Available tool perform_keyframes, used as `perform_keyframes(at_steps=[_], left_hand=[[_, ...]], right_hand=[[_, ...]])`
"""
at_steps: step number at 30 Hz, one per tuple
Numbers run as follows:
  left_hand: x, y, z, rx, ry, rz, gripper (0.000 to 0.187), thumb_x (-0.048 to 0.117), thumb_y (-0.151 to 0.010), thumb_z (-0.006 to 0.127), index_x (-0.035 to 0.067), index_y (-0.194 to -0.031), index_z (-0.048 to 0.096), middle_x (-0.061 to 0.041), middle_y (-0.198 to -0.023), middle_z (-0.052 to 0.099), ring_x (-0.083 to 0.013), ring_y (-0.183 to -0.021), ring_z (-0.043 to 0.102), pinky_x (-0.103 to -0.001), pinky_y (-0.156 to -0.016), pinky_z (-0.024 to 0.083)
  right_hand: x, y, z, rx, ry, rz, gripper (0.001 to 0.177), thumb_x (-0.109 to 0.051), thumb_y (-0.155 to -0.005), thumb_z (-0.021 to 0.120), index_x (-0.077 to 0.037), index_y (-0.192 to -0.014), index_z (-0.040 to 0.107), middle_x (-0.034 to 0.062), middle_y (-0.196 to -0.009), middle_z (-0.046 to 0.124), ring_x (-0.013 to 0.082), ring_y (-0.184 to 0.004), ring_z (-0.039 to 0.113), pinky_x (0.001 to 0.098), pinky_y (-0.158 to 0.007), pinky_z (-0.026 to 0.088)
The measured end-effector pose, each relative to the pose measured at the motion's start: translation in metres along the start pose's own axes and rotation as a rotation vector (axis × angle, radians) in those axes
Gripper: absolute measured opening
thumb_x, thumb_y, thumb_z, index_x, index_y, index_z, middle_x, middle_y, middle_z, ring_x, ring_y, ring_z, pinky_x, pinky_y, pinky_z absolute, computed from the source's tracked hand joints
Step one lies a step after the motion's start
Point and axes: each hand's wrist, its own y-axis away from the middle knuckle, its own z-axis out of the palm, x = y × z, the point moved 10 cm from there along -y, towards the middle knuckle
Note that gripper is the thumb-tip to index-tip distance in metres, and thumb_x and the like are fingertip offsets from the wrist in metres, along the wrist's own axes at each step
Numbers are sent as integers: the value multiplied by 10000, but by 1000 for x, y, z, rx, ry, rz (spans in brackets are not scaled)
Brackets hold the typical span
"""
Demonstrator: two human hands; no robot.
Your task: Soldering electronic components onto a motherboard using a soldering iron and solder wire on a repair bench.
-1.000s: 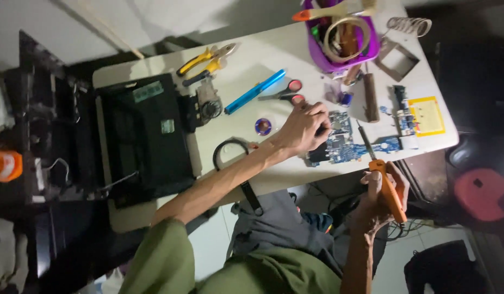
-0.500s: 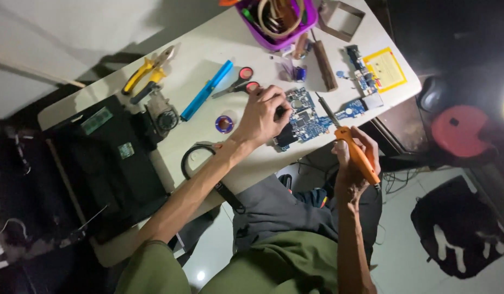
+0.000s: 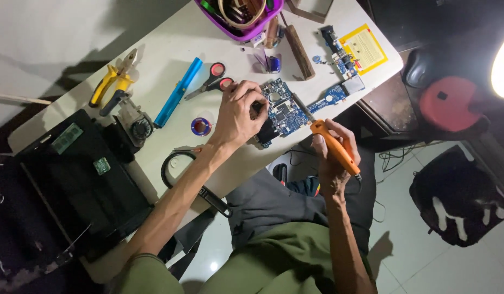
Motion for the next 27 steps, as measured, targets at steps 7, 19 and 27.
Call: perform_keyframes(at_steps=[7,19,27], left_hand=[[-6,2,8,-10,-11,-7,76,195,-860,737,166,-890,673,35,-1055,605,-197,-1163,661,-464,-1087,391],[-4,2,7,-14,-7,13,106,202,-881,750,172,-958,683,40,-1047,613,-186,-1186,647,-455,-1088,390],[2,2,6,16,-30,41,68,191,-885,774,178,-922,719,19,-1063,640,-213,-1183,666,-449,-1106,377]], right_hand=[[5,2,2,-46,-24,-40,407,-47,-925,778,-1,-1308,646,232,-939,691,230,-757,691,349,-757,592],[6,1,1,-57,-23,-20,393,-38,-942,750,-3,-1316,632,223,-937,691,225,-758,693,351,-755,595],[9,0,-1,-43,-18,-28,395,-12,-936,762,12,-1311,640,211,-923,689,206,-744,683,339,-762,610]])
